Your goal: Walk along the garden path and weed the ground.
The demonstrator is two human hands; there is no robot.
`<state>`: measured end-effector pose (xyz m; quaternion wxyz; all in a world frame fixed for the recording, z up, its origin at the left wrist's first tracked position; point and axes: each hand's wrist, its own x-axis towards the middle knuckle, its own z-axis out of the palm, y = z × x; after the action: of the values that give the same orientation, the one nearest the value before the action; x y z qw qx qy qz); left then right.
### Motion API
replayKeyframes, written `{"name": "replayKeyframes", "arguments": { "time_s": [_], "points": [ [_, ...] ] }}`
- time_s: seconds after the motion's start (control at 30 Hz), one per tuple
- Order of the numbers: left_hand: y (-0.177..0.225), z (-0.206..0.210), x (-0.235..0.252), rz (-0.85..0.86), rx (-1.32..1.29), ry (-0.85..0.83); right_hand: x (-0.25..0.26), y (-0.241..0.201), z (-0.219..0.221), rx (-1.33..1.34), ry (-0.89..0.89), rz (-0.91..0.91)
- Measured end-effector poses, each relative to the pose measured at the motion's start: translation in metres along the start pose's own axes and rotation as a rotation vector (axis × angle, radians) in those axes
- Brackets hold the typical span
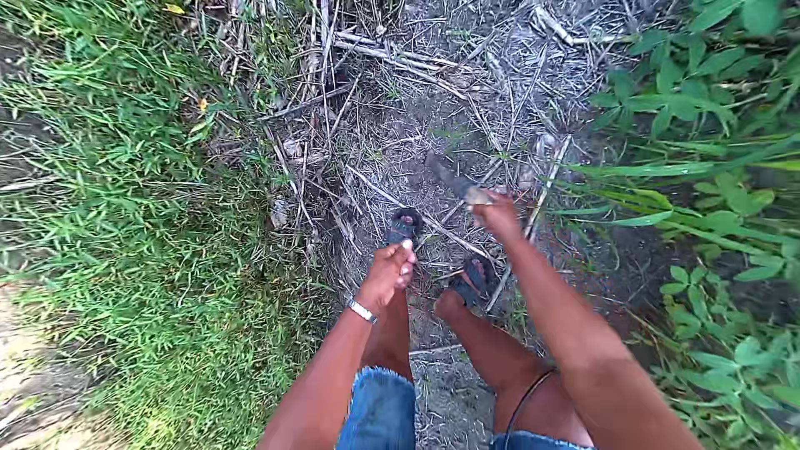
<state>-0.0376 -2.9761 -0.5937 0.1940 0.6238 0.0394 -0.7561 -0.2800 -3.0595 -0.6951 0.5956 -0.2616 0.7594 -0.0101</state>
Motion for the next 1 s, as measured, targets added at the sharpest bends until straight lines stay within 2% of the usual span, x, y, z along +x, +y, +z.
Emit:
{"name": "replayKeyframes", "arguments": {
  "time_s": [0.17, 0.3, 0.4, 0.47, 0.63, 0.7, 0.73, 0.77, 0.8, 0.83, 0.93, 1.0],
  "points": [
    [0.065, 0.011, 0.019, 0.25, 0.219, 0.094, -0.064, -0.049, 0.124, -0.138, -0.017, -0.031],
    [0.103, 0.032, 0.043, 0.336, 0.461, 0.08, -0.075, -0.05, 0.19, -0.161, -0.117, -0.114],
    [0.105, 0.042, 0.076, 0.288, 0.64, 0.111, -0.085, -0.052, 0.191, -0.069, -0.256, -0.054],
    [0.101, 0.045, 0.099, 0.239, 0.74, 0.13, -0.085, -0.05, 0.187, -0.082, -0.226, -0.049],
    [0.097, 0.058, 0.115, 0.032, 0.679, 0.154, -0.078, -0.04, 0.183, -0.222, -0.321, 0.021],
    [0.096, 0.059, 0.118, -0.039, 0.658, 0.161, -0.064, -0.001, 0.204, -0.167, -0.187, -0.207],
    [0.096, 0.059, 0.12, -0.054, 0.649, 0.165, -0.06, 0.002, 0.206, -0.19, -0.176, -0.249],
    [0.096, 0.059, 0.12, -0.059, 0.639, 0.171, -0.061, -0.011, 0.201, -0.249, -0.197, -0.199],
    [0.097, 0.06, 0.12, -0.061, 0.63, 0.172, -0.068, -0.039, 0.186, -0.288, -0.279, -0.059],
    [0.097, 0.06, 0.118, -0.053, 0.614, 0.178, -0.075, -0.053, 0.177, -0.242, -0.263, -0.015],
    [0.098, 0.06, 0.108, 0.004, 0.534, 0.186, -0.087, -0.058, 0.164, -0.155, -0.192, 0.002],
    [0.097, 0.057, 0.09, 0.085, 0.454, 0.165, -0.085, -0.047, 0.153, -0.089, -0.084, -0.032]
  ]
}}
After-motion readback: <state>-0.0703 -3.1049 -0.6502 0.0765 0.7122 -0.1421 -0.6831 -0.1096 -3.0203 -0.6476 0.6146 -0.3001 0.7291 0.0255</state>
